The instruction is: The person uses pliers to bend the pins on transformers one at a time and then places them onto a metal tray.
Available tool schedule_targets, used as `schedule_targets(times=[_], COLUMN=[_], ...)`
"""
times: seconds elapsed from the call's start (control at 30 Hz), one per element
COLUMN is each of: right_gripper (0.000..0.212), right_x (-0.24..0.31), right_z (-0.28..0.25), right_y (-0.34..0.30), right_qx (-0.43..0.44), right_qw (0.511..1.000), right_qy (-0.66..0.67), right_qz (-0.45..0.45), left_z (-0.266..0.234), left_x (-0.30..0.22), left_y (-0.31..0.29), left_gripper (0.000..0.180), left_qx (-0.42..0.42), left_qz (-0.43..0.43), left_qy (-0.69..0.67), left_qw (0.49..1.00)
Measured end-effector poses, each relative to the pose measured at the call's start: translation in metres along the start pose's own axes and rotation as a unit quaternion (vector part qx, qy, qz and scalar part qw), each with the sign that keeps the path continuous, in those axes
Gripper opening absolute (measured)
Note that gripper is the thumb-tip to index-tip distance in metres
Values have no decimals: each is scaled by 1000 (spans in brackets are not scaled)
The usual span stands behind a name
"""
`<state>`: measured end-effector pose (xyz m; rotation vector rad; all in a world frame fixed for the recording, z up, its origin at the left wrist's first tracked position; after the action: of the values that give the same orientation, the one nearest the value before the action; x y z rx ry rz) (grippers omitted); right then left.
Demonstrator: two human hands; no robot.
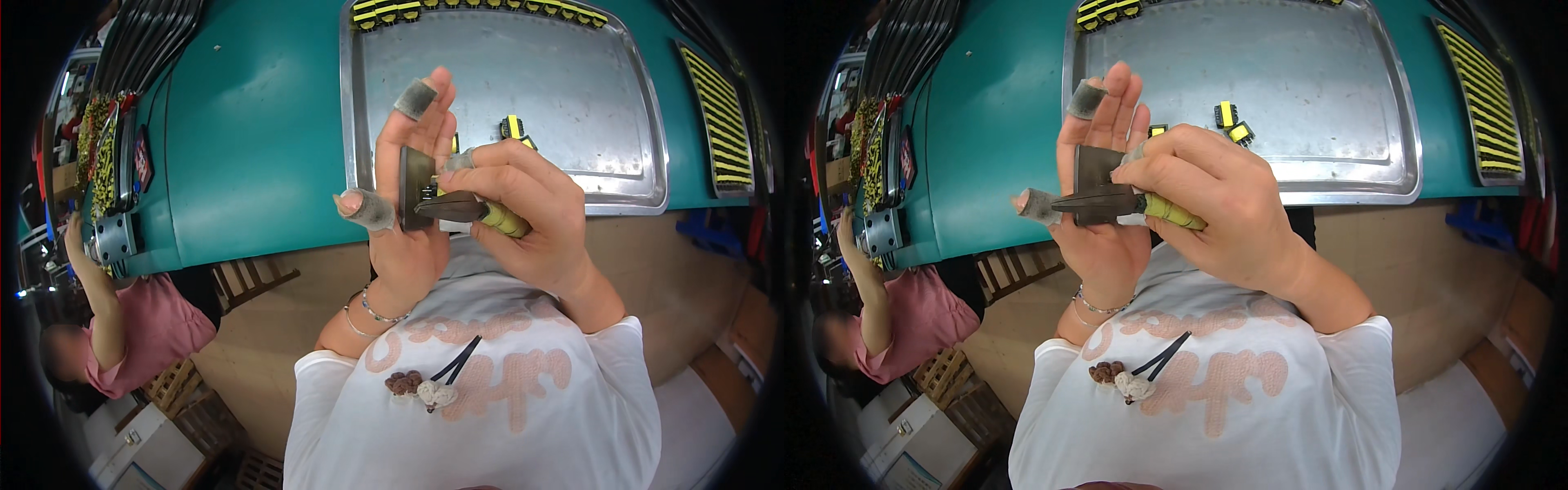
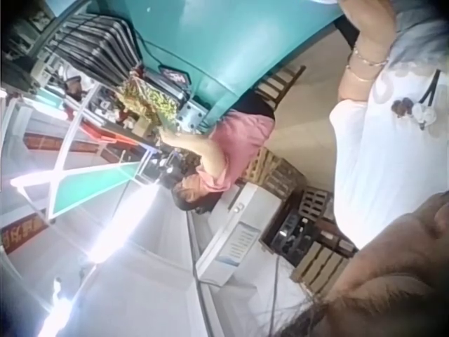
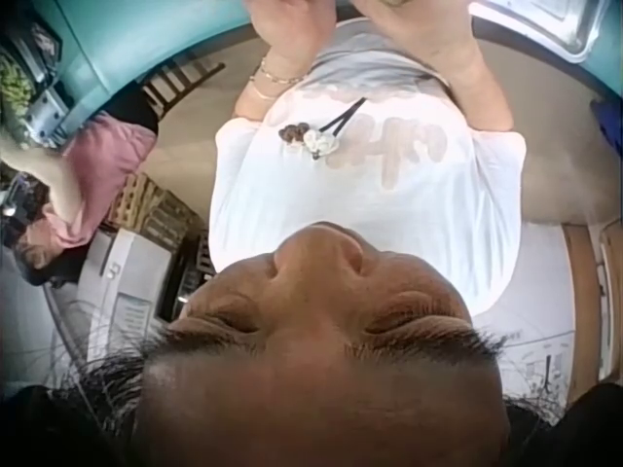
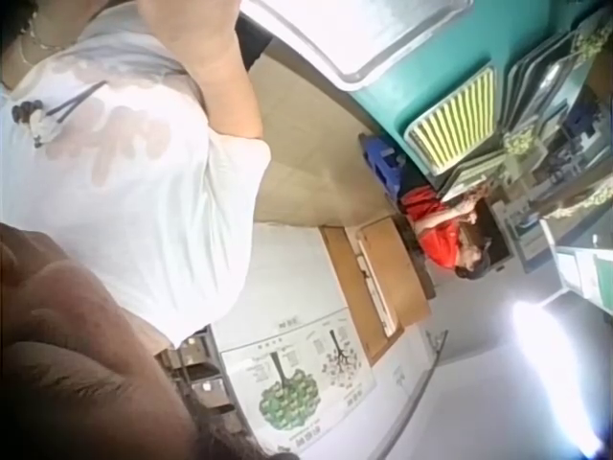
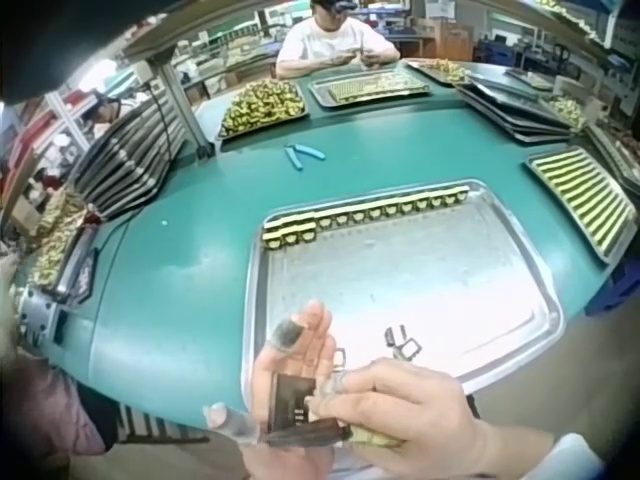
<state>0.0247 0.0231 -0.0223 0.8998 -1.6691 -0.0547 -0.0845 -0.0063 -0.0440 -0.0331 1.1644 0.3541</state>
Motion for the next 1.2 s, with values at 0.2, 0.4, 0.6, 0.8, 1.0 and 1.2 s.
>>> schedule_targets(times=[0.2,0.4,0.6,0.8,1.0,1.2], right_gripper=[39,35,35,36,38,38], right_x=[0,-3,-6,-9,-10,-8], right_z=[-1,-1,-3,-1,2,2], right_y=[-4,-7,-6,-5,-3,-3], right_qx=[-18,-40,-29,-10,10,6], right_qw=[1000,998,998,998,1000,1000], right_qy=[20,36,38,35,21,-2], right_qz=[16,16,26,47,14,0], left_z=[6,11,8,-1,3,-2], left_x=[-3,-3,4,9,8,16], left_y=[0,-2,-3,-5,-4,-5], left_gripper=[100,107,108,101,100,85], left_qx=[23,5,18,69,-26,-14], left_qz=[-27,-49,-59,3,-21,-11], left_qy=[51,48,43,43,32,-17], left_qw=[998,998,997,997,999,1000])
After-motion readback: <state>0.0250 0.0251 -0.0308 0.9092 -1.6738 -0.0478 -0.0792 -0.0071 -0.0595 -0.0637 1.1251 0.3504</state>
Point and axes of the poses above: each hand's wrist, its own y-axis towards the middle knuckle, its own z-axis out of the palm, x = y × z, the point moved 4 cm from there along y, towards the middle knuckle, and after that the axes turned 4 degrees about y, right-handed, at the moved point
